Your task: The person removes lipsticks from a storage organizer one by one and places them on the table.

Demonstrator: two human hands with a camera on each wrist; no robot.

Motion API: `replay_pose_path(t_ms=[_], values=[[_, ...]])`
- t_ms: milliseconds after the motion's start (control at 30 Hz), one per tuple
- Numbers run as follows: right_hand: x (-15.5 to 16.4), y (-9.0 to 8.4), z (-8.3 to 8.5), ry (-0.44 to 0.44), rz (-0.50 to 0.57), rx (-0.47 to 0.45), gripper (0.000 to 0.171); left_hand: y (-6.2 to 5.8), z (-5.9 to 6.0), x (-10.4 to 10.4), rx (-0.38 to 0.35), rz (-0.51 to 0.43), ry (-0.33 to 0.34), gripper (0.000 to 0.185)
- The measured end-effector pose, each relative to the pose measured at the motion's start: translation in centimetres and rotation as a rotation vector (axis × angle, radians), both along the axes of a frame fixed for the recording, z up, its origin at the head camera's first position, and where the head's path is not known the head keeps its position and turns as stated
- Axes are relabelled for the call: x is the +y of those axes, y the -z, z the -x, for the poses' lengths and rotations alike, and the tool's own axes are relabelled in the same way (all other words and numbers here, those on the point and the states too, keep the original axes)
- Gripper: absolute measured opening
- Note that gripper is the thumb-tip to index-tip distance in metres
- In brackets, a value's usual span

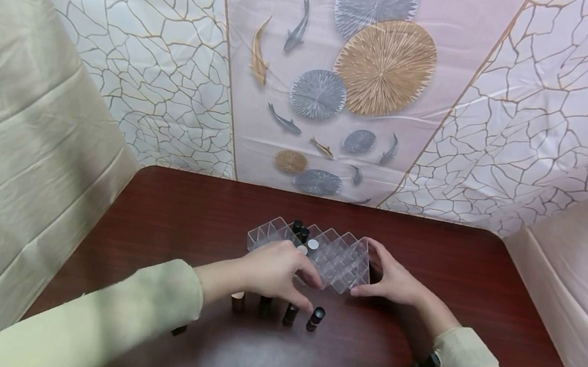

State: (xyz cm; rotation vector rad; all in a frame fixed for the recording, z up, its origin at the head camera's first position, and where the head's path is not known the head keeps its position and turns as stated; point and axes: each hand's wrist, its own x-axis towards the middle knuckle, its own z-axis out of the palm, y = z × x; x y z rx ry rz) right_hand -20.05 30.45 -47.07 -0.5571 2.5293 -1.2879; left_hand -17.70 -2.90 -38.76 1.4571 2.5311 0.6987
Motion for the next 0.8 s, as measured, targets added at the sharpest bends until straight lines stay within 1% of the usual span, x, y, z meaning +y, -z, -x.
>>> replay_pose_path(t_ms=[133,333,400,567,667,800], values=[[0.0,-0.1,0.0,0.000,-0.002,-0.005,0.119,-0.9,0.7,-0.9,-0.021,-0.025,-0.037,0.035],[0.1,-0.2,0.0,-0.002,-0.005,-0.008,0.119,-2.1,1.9,-2.6,0.002,-0.047,-0.097,0.037],[0.0,-0.2,0.0,-0.003,-0.007,-0.006,0.119,-2.4,2.3,-3.2,-0.002,-0.052,-0.118,0.039],[0.0,-0.3,-0.1,-0.006,-0.009,-0.002,0.119,-2.8,3.3,-4.6,-0.031,-0.047,-0.187,0.046],[0.0,-0.3,-0.1,-0.005,-0.012,-0.003,0.120,-2.9,3.8,-5.4,-0.027,-0.040,-0.229,0.050],[-0.1,-0.3,0.0,-0.007,-0.013,-0.003,0.119,-2.6,4.3,-6.4,-0.010,-0.026,-0.261,0.055]])
